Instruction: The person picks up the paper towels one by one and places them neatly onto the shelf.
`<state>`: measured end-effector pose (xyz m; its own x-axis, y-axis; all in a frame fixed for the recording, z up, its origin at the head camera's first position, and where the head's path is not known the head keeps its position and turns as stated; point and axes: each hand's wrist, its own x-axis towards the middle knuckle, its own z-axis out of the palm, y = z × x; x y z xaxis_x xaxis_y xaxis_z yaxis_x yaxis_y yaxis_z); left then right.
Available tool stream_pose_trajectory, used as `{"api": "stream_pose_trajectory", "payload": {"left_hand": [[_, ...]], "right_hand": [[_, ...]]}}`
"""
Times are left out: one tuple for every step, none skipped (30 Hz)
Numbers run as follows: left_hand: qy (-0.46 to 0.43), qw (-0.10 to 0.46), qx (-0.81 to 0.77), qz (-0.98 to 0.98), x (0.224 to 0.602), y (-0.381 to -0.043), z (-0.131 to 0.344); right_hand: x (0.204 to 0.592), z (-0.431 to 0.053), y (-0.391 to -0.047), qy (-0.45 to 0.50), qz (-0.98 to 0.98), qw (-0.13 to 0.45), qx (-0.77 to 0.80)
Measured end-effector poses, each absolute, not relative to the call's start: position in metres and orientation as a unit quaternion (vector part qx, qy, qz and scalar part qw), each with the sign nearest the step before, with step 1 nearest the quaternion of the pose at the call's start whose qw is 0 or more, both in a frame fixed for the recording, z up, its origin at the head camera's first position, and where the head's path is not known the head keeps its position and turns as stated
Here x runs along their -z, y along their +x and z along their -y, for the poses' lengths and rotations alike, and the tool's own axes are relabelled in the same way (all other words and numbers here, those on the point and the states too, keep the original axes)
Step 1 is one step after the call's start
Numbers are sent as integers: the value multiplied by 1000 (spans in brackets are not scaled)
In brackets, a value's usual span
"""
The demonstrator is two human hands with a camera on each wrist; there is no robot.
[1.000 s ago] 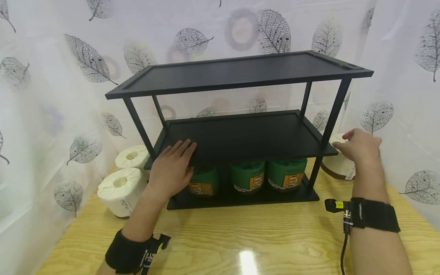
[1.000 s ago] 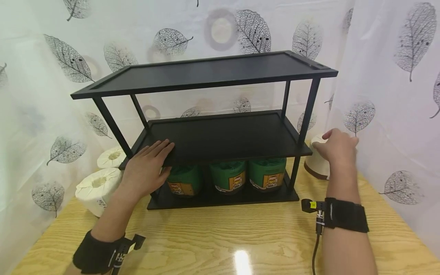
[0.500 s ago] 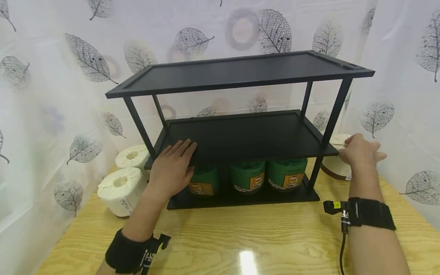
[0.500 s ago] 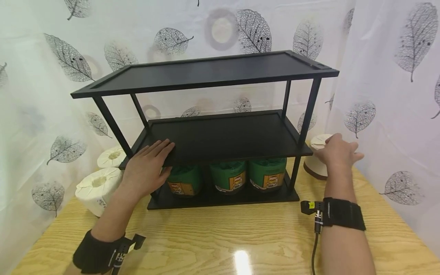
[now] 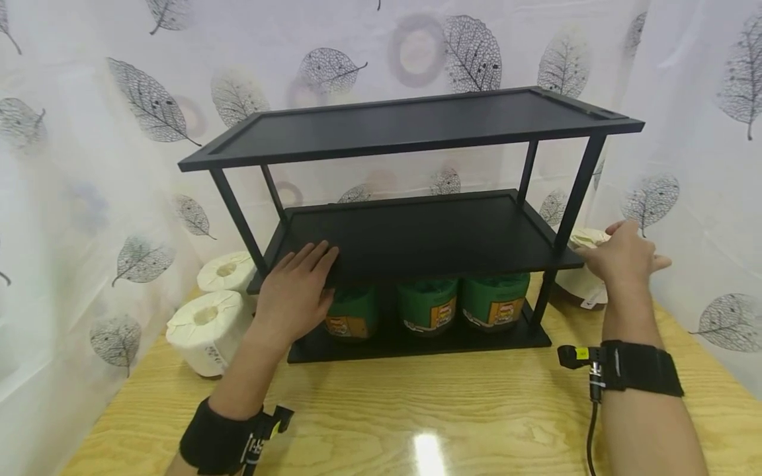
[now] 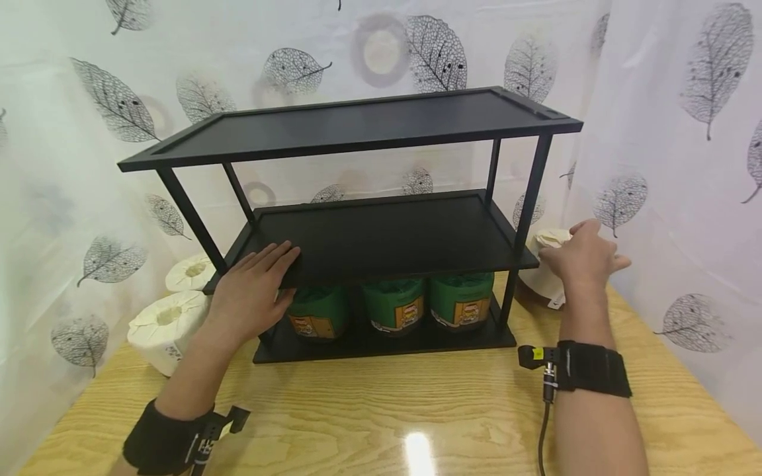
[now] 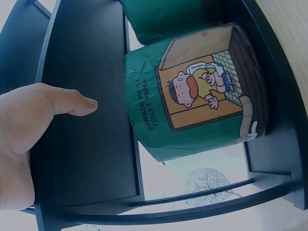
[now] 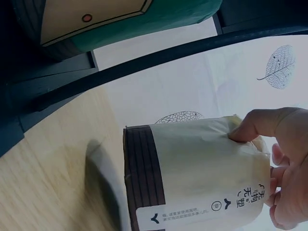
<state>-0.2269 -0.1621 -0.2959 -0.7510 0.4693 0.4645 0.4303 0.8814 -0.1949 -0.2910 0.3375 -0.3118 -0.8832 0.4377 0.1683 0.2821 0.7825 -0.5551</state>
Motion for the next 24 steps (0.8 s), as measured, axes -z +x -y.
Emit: {"api": "stream_pose_trajectory", "payload": {"left_hand": [[-240, 257, -38, 935, 296, -227, 162], [-240, 257, -37, 935, 297, -226, 162], [-240, 257, -36, 936, 297, -226, 163], [-240, 257, -36, 936, 298, -226, 163], [-239, 257, -35, 936, 298, -226, 163], [-239, 257, -35, 936, 299, -225, 163], [-238, 258, -35, 936, 299, -225, 163], [-238, 259, -35, 936, 299, -225, 163], [-237, 259, -35, 936, 299, -225, 164], [-236, 259, -35, 936, 299, -225, 164], [-236, 259, -34, 936, 299, -225, 164], [-236, 259, -34, 936, 299, -225, 164], [-235, 258, -33, 936, 299, -225, 164], [-234, 258, -32, 937, 299, -225, 164], [-234, 257, -32, 937, 298, -225, 164], [-234, 256, -32, 937, 298, -225, 164], [-234, 256, -32, 937, 298, -225, 164], [-234, 255, -32, 938, 298, -225, 164], [-234, 255, -31, 938, 298, -226, 164], [-234, 255, -32, 938, 298, -226, 163], [-235, 255, -33, 937, 297, -226, 163], [-236, 256, -33, 937, 297, -227, 163], [-236, 257, -33, 936, 296, -227, 163], [-237, 258, -33, 936, 296, -227, 163]], "right_hand": [[311, -337, -291, -196, 929, 152, -273], [310, -336, -290, -200, 926, 159, -278], [309, -335, -289, -203, 922, 171, -283], [307, -334, -289, -207, 916, 183, -289], [305, -333, -288, -212, 912, 196, -293], [303, -332, -287, -215, 906, 209, -299], [300, -331, -286, -219, 901, 223, -302], [297, -331, -285, -221, 895, 237, -305], [294, -330, -283, -224, 890, 251, -309], [290, -329, -282, -226, 886, 261, -311], [286, -329, -281, -230, 880, 274, -311], [282, -328, -279, -234, 874, 287, -314], [278, -327, -278, -237, 869, 302, -312], [274, -326, -276, -241, 863, 315, -314], [269, -325, -274, -247, 855, 328, -316], [265, -323, -272, -251, 847, 345, -316], [261, -321, -269, -256, 838, 362, -317], [255, -318, -265, -261, 829, 378, -318], [250, -314, -261, -264, 819, 397, -320], [244, -310, -256, -265, 807, 418, -322], [240, -307, -250, -259, 794, 443, -325], [235, -304, -244, -247, 782, 472, -324], [230, -302, -238, -239, 771, 491, -328], [227, -300, -233, -230, 761, 511, -327]]}}
